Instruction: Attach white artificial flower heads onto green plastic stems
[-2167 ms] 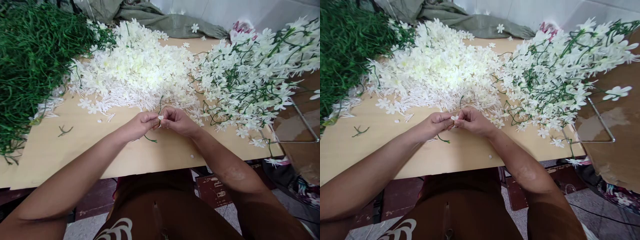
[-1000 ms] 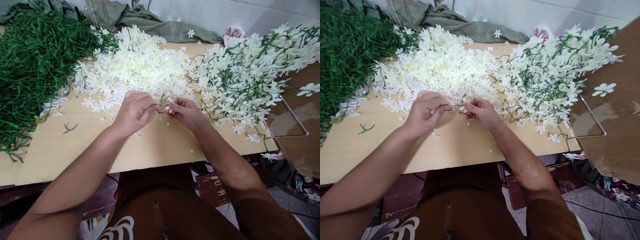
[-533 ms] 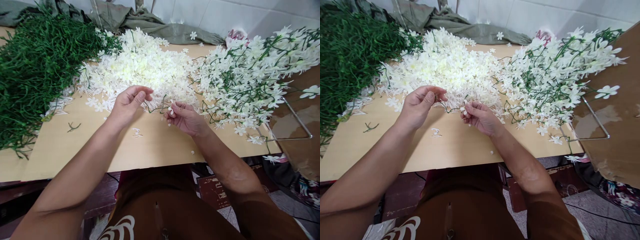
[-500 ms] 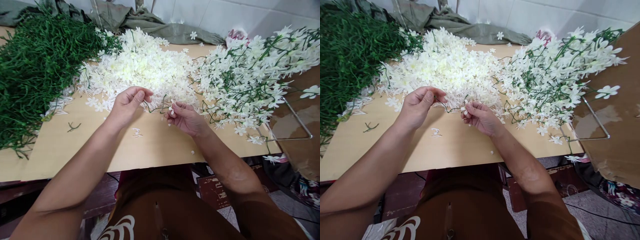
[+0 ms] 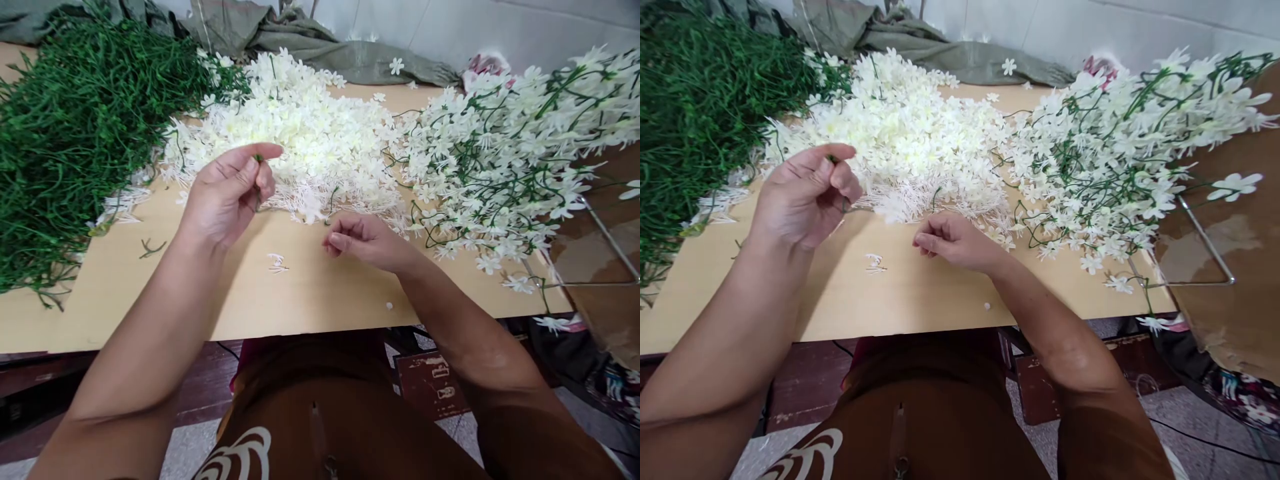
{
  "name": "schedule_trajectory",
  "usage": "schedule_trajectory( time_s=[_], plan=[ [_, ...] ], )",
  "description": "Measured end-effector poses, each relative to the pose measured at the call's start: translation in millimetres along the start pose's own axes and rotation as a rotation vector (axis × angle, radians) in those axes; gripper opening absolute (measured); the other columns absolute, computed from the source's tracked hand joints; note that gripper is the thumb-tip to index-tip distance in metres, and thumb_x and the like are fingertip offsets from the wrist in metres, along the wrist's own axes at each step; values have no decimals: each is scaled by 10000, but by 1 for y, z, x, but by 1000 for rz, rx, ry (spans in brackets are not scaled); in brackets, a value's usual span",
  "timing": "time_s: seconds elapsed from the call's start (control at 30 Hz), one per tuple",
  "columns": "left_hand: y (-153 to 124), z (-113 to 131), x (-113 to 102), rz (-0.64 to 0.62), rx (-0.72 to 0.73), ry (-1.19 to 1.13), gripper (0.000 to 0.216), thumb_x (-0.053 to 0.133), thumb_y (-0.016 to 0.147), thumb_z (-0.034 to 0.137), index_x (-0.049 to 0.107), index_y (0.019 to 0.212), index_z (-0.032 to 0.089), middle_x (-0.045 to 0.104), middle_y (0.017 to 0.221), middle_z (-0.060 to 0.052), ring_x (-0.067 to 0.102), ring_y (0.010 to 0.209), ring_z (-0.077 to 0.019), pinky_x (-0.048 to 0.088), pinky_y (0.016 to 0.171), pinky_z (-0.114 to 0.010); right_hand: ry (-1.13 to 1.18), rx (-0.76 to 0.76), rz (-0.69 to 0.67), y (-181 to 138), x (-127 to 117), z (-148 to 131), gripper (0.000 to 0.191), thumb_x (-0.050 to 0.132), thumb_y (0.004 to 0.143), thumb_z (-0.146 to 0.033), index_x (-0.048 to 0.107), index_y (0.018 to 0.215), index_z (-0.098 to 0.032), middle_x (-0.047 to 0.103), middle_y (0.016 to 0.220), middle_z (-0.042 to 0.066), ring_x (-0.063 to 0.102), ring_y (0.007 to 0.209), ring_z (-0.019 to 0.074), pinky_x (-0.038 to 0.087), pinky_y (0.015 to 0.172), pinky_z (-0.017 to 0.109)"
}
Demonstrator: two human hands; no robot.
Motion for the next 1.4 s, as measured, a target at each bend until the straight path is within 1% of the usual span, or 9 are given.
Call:
schedule_trajectory(
  time_s=[0.07,0.17,0.27,0.37,0.67,0.9,1.2,1.3,1.4],
  plan=[
    [3,2,-4,-39,24,-82,260,800,714,398,692,891,241,472,547,62,329,480,-45,276,461,-243,-388,-65,117,9,-4,-6,89,584,855,-222,613,795,-163,618,764,38,549,719,138,468,713,306],
    [5,-2,-9,-72,12,-76,281,788,740,381,647,940,242,494,556,83,210,436,-38,146,411,-251,-902,-143,227,27,4,-12,139,503,841,-84,636,845,-125,642,903,133,541,889,227,439,873,418],
    [5,-7,-13,-74,-19,-20,286,728,784,466,597,879,231,405,510,91,162,441,-39,132,417,-252,-1098,-153,226,41,14,-8,213,425,854,-45,628,840,-107,630,935,184,511,937,266,422,898,445],
    [1,-16,-12,-43,-139,22,350,685,793,526,541,750,210,300,485,81,169,441,-35,130,437,-248,-1022,-207,279,38,9,-12,195,423,857,-57,588,791,-137,620,932,163,504,935,254,423,885,417],
    [-7,-30,6,-78,-375,64,220,617,762,354,511,662,189,203,494,80,148,402,-32,67,414,-224,-261,-142,531,13,-60,-14,76,568,817,-151,521,801,-208,544,693,-23,492,632,98,381,604,259],
    [-5,-22,-4,105,-318,185,147,651,665,206,506,685,188,301,490,79,198,404,-33,118,406,-219,-522,-185,480,35,-58,-24,169,490,827,-68,611,826,-186,474,655,-29,398,567,92,380,622,280],
    [-3,-31,-15,176,-356,370,11,609,716,160,606,726,158,362,440,85,267,427,-63,212,452,-225,-1117,-177,501,103,-32,-30,159,681,760,-137,636,910,-112,592,947,135,514,965,265,438,899,428],
    [-2,-33,-18,177,-332,404,29,613,726,135,612,713,161,433,482,71,348,480,-74,304,514,-223,-1139,-178,492,106,-32,-27,53,623,785,-98,630,833,-120,594,891,128,518,926,255,442,888,440],
    [-1,-33,-19,183,-300,426,47,606,745,119,622,720,156,540,580,45,414,541,-74,353,581,-224,-927,-250,563,94,-49,-31,90,602,785,-100,610,718,-159,575,778,65,510,792,190,451,824,409]
  ],
)
Point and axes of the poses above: each hand's wrist, its own y-axis towards the middle knuckle, its own x-axis out of the palm, z = x × y, the point moved 8 cm from there along y, towards the middle knuckle
